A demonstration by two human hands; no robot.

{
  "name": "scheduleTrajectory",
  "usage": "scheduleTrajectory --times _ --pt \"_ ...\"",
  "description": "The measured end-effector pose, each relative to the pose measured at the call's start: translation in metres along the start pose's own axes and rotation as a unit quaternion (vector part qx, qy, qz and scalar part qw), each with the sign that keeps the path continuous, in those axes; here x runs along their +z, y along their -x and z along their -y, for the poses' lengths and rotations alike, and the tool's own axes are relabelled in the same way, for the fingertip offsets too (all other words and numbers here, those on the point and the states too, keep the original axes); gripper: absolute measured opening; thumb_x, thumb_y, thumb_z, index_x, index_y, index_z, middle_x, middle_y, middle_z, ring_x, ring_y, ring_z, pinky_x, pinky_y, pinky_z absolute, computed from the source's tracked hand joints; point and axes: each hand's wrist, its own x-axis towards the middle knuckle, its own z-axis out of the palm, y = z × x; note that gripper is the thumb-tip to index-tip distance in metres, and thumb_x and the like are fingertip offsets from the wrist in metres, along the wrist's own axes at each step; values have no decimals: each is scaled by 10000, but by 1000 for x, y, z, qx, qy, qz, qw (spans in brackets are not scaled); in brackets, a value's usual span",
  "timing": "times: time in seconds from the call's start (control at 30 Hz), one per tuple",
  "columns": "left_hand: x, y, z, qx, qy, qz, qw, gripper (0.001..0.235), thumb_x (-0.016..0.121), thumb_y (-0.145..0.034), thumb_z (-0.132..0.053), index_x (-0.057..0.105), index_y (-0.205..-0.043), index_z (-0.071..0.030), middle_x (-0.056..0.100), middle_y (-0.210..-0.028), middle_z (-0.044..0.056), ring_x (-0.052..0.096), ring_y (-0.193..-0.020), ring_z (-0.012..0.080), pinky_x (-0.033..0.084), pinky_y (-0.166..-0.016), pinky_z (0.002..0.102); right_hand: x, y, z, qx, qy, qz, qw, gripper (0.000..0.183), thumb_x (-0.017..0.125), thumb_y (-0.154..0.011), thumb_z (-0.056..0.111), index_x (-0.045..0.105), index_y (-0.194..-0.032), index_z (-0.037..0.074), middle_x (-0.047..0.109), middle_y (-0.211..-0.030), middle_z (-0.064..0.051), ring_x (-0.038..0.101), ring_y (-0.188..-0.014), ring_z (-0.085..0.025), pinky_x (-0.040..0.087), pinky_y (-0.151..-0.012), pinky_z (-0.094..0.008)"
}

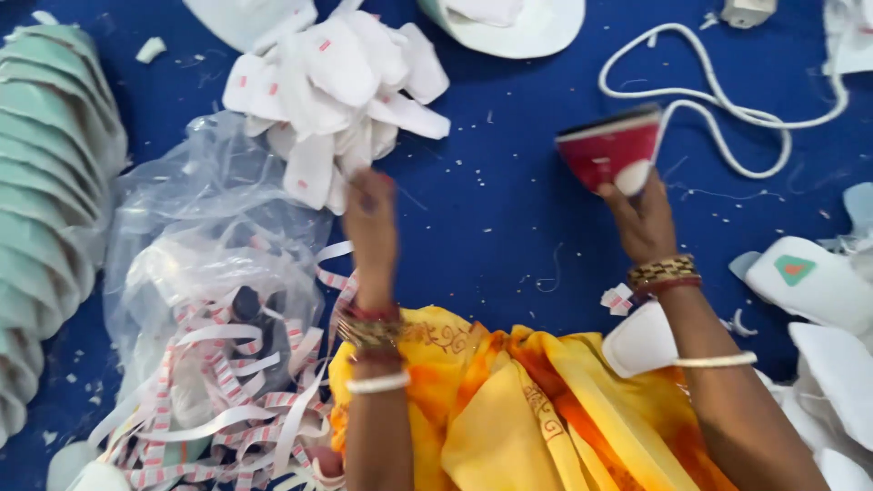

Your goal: The person irons white fabric pieces on a blue floor using a red and white iron. They repeatedly pick up pieces, press them with the iron, and place them into a white hat-shaped container.

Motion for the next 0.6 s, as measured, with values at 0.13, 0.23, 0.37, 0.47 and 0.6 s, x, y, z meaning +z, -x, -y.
scheduleTrajectory --times 0.13,0.23,0.37,0.47,0.6 --pt "57 126 -2 -20 -41 233 971 213 619 -985 -185 663 -1167 -85 726 -996 100 710 -876 201 564 -769 328 -5 -11 22 38 51 19 998 531 688 -996 444 579 -1331 47 687 -1130 -147 678 -1036 -312 530 -873 -422" --pt "97 211 -6 -15 -78 355 932 322 727 -881 -281 693 -1131 -81 748 -938 133 720 -825 275 575 -741 384 -19 2 12 -42 133 3 990 629 743 -893 384 551 -1326 -29 657 -1143 -214 662 -1018 -355 543 -806 -426" --pt "130 249 -13 118 -158 381 903 538 842 -789 -408 688 -1068 25 705 -957 214 662 -896 405 529 -788 488 -49 46 -45 -51 248 -21 967 442 753 -911 237 650 -1271 2 676 -1181 -212 662 -1074 -356 533 -907 -448" --pt "138 258 -2 69 -170 443 878 503 846 -763 -383 705 -1046 8 709 -920 207 661 -889 403 517 -799 500 -57 80 -42 157 220 62 961 270 674 -962 237 724 -1180 85 739 -1052 -124 726 -937 -280 567 -858 -403" --pt "135 264 11 60 -136 487 861 363 826 -786 -342 744 -991 -54 734 -906 168 675 -886 378 528 -835 488 -43 99 -21 93 260 187 943 219 760 -843 224 760 -1029 108 732 -948 -101 724 -882 -262 566 -808 -391"
